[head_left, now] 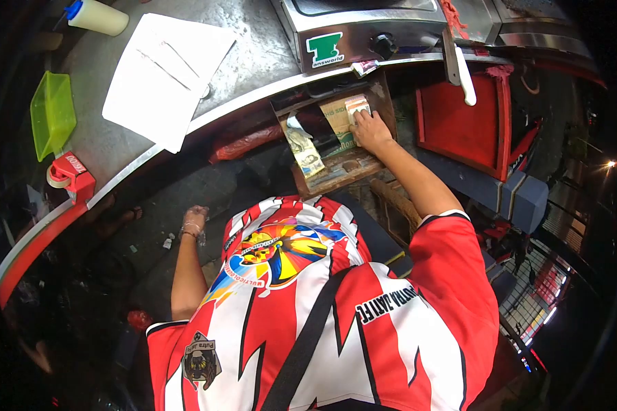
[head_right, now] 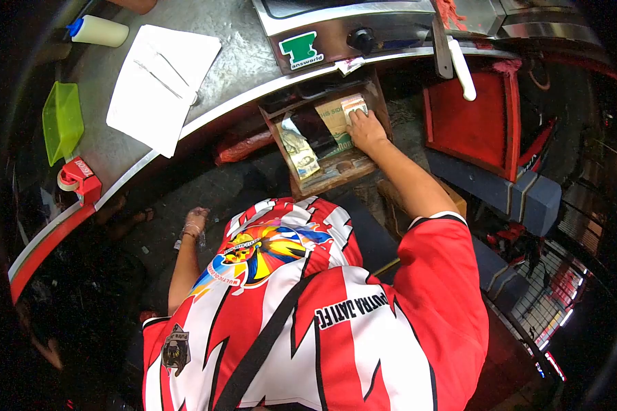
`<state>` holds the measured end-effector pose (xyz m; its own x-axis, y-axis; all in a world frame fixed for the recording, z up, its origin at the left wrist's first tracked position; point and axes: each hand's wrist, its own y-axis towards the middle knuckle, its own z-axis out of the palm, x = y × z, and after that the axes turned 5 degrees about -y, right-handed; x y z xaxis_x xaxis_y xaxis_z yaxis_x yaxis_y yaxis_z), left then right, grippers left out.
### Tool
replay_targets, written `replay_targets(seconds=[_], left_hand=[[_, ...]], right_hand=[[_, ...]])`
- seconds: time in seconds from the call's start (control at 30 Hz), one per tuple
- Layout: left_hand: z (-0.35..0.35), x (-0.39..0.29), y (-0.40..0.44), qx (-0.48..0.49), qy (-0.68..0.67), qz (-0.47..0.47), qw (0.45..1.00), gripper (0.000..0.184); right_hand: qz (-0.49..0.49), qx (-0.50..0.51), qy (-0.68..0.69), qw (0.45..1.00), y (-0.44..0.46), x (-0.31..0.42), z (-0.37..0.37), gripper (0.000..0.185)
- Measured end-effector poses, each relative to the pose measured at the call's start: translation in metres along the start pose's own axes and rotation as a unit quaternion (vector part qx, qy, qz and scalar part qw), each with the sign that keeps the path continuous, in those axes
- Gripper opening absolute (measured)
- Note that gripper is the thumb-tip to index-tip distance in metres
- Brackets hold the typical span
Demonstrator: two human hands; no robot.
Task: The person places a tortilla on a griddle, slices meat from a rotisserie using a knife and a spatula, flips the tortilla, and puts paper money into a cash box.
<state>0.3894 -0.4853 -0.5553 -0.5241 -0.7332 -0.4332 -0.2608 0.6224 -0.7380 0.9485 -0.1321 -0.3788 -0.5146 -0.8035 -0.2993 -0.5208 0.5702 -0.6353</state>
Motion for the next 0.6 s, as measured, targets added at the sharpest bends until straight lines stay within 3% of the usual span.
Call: replay_targets(seconds=[0.07, 0.17, 0.27, 0.47, 0.6], left_hand=[[-0.006, -0.017, -0.008, 0.001, 0.008, -0.006, 1.0, 0.037], [0.002, 0.006, 0.003, 0.018, -0.056, -0.006, 0.998, 0.036], [0.01, 0.018, 0.013, 0.006, -0.031, 0.004, 0.999, 0.033], [-0.003, -0.022, -0.01, 0.006, -0.045, -0.011, 0.999, 0.032], [0.003, -0.006, -0.003, 0.011, -0.058, -0.024, 0.998, 0.032]], right_hand=[[0.001, 0.017, 0.016, 1.0, -0.003, -0.005, -0.003, 0.042], [0.027, -0.065, 0.057, 0.996, -0.007, -0.007, -0.01, 0.052], [0.05, -0.043, 0.113, 0.991, 0.002, -0.006, -0.012, 0.057], [0.055, -0.07, 0.142, 0.986, 0.008, -0.003, 0.02, 0.052], [0.057, -0.085, 0.131, 0.986, 0.007, -0.003, 0.019, 0.048]])
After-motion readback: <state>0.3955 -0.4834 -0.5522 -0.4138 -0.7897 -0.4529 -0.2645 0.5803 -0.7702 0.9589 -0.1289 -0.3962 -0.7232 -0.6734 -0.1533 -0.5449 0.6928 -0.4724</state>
